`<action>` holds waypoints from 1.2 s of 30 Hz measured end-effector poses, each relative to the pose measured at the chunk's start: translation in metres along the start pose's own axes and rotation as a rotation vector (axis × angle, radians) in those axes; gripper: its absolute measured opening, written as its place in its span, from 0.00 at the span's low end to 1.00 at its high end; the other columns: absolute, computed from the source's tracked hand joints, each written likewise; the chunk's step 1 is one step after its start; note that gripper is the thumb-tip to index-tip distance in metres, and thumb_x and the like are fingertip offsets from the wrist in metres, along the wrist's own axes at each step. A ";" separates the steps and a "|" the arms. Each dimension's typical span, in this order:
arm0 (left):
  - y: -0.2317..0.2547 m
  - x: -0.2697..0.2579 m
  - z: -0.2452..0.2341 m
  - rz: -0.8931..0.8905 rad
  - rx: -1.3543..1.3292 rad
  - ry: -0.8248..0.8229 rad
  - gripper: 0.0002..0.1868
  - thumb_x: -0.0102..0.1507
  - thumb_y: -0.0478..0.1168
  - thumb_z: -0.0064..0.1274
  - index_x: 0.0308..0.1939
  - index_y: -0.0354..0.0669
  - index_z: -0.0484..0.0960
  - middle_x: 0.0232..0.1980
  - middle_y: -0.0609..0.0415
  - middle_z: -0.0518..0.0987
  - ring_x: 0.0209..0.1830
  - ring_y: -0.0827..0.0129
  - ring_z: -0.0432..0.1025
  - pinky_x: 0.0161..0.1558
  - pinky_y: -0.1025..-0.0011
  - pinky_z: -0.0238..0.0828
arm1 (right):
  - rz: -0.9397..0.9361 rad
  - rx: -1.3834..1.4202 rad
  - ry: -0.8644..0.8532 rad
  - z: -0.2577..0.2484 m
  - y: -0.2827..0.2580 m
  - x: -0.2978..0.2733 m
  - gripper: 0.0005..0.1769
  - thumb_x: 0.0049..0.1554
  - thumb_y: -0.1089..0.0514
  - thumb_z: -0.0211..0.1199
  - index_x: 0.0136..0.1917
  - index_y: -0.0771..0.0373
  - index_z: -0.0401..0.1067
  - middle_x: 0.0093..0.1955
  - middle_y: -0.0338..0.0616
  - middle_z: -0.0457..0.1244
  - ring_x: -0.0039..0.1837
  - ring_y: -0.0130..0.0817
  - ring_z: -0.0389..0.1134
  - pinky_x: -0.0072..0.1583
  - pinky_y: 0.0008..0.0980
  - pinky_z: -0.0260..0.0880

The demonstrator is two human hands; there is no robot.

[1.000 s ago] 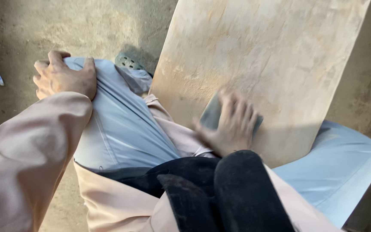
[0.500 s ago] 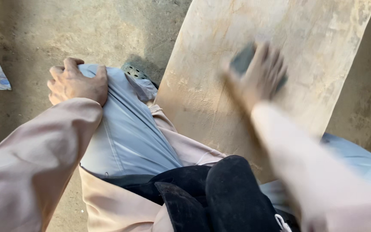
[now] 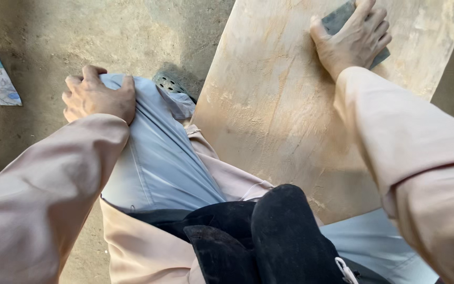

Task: The person sits cross-legged on the floor and sands a rectangular wooden board using a sanding block. They hold the board steady with one hand while moving the sanding block back and forth across the surface.

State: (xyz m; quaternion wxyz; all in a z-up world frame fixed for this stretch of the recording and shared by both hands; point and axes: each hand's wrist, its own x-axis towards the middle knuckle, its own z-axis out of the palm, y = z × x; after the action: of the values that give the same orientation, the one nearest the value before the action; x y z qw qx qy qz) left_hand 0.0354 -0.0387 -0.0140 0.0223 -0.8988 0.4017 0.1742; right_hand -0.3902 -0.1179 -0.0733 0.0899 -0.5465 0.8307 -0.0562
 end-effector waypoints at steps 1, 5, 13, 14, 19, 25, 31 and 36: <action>0.000 -0.001 0.000 -0.006 -0.003 0.000 0.29 0.58 0.63 0.58 0.59 0.59 0.74 0.63 0.49 0.66 0.65 0.50 0.61 0.61 0.51 0.58 | -0.127 -0.029 0.117 -0.001 -0.005 -0.014 0.56 0.54 0.26 0.61 0.79 0.62 0.47 0.75 0.66 0.50 0.78 0.62 0.47 0.78 0.62 0.40; 0.002 0.000 0.003 0.013 0.009 0.016 0.29 0.59 0.63 0.58 0.59 0.59 0.75 0.63 0.48 0.67 0.65 0.49 0.61 0.61 0.51 0.60 | -0.265 -0.069 0.106 -0.011 -0.012 -0.148 0.56 0.51 0.24 0.65 0.78 0.58 0.49 0.73 0.64 0.52 0.75 0.64 0.49 0.71 0.67 0.40; -0.008 0.005 0.013 0.054 0.020 0.036 0.27 0.60 0.61 0.57 0.59 0.58 0.76 0.62 0.48 0.68 0.64 0.50 0.63 0.60 0.53 0.61 | -0.359 -0.016 0.055 0.022 -0.003 -0.155 0.53 0.50 0.24 0.68 0.74 0.54 0.54 0.68 0.54 0.56 0.71 0.56 0.55 0.71 0.65 0.47; -0.006 0.005 0.012 0.060 0.002 0.043 0.27 0.61 0.61 0.57 0.59 0.58 0.76 0.62 0.47 0.68 0.64 0.50 0.63 0.60 0.53 0.61 | -0.306 -0.017 0.050 0.026 -0.005 -0.117 0.52 0.51 0.24 0.68 0.75 0.53 0.54 0.69 0.55 0.55 0.72 0.56 0.55 0.72 0.63 0.48; -0.001 -0.001 0.004 0.060 -0.029 0.082 0.28 0.58 0.62 0.60 0.57 0.58 0.76 0.60 0.47 0.68 0.63 0.49 0.62 0.60 0.51 0.59 | -0.132 0.027 0.057 0.016 -0.035 -0.003 0.54 0.54 0.23 0.63 0.77 0.58 0.49 0.79 0.59 0.49 0.83 0.56 0.44 0.80 0.61 0.37; -0.002 -0.001 0.010 0.075 -0.025 0.078 0.26 0.60 0.61 0.59 0.57 0.57 0.77 0.61 0.47 0.69 0.63 0.49 0.63 0.60 0.52 0.60 | -0.291 0.009 0.074 -0.006 -0.015 -0.173 0.62 0.45 0.19 0.69 0.76 0.57 0.51 0.73 0.62 0.51 0.74 0.65 0.48 0.69 0.68 0.41; -0.003 0.011 0.012 0.064 0.015 0.063 0.27 0.59 0.62 0.59 0.56 0.57 0.77 0.61 0.48 0.68 0.62 0.49 0.63 0.58 0.52 0.60 | -0.369 -0.036 -0.013 -0.002 0.007 -0.180 0.53 0.52 0.26 0.65 0.77 0.58 0.53 0.70 0.59 0.55 0.72 0.59 0.53 0.72 0.67 0.43; 0.006 0.001 0.004 0.037 0.008 0.036 0.28 0.59 0.63 0.58 0.58 0.58 0.76 0.62 0.49 0.68 0.64 0.51 0.63 0.61 0.53 0.60 | -0.363 -0.068 0.305 0.010 0.011 -0.012 0.55 0.54 0.28 0.63 0.76 0.70 0.50 0.71 0.72 0.50 0.76 0.70 0.47 0.74 0.65 0.38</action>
State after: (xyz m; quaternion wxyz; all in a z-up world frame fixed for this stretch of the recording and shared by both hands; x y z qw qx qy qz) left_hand 0.0302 -0.0428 -0.0177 0.0154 -0.8940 0.4194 0.1566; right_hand -0.3937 -0.1021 -0.0844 -0.0664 -0.6748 0.7243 -0.1252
